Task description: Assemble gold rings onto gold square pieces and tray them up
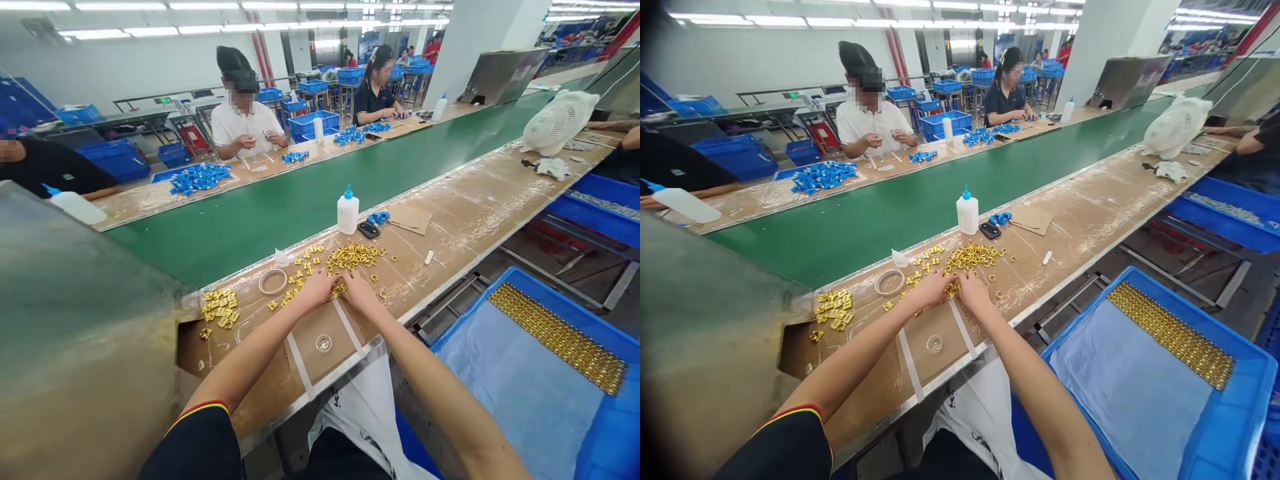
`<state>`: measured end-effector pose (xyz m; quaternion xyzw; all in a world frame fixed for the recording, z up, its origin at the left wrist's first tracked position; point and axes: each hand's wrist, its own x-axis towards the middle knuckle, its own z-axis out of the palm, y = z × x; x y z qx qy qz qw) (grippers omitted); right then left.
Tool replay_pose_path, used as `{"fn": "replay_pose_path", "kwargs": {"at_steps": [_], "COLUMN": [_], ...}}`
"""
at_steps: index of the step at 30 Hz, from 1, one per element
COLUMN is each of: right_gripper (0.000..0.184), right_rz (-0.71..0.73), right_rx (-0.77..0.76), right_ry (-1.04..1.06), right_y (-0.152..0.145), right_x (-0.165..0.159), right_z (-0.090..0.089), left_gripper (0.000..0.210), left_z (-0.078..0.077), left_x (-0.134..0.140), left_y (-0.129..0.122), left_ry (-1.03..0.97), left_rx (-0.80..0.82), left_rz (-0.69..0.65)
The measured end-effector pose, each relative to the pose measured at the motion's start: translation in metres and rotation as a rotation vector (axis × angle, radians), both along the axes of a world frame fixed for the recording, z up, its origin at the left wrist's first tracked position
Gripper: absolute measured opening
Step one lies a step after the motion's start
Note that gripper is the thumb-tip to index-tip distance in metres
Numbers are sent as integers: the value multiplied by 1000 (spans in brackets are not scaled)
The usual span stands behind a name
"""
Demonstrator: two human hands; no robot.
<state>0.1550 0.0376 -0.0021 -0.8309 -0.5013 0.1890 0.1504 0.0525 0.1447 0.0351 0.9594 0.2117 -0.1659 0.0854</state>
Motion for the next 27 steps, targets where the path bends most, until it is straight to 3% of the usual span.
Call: {"fn": "replay_pose_path", "kwargs": {"at_steps": [4, 9, 12, 18, 22, 27], "right_gripper": [30, 44, 50, 34, 27, 16], "right_rz": [48, 54, 62, 36, 25, -17], "right_rx": [-13, -11, -18, 0, 34, 88], "right_ry": [28, 37, 37, 46, 79, 99], "right_y": [-1, -13, -17, -6, -5, 1], "right_x": [1, -3, -6, -14, -21, -17], "right_z": [-4, -1, 3, 9, 22, 33], "left_gripper": [40, 41, 31, 23, 23, 27], "left_z": [-9, -16, -13, 4, 16, 8], "left_x": [-1, 0, 2, 4, 0, -3], "left_y": [5, 6, 8, 10, 7, 40], "left_ry": [-22, -31, -35, -32, -24, 6], "left_rx": [-23, -47, -51, 5, 60, 85], "left_rz": [-40, -51, -51, -28, -100, -155]}}
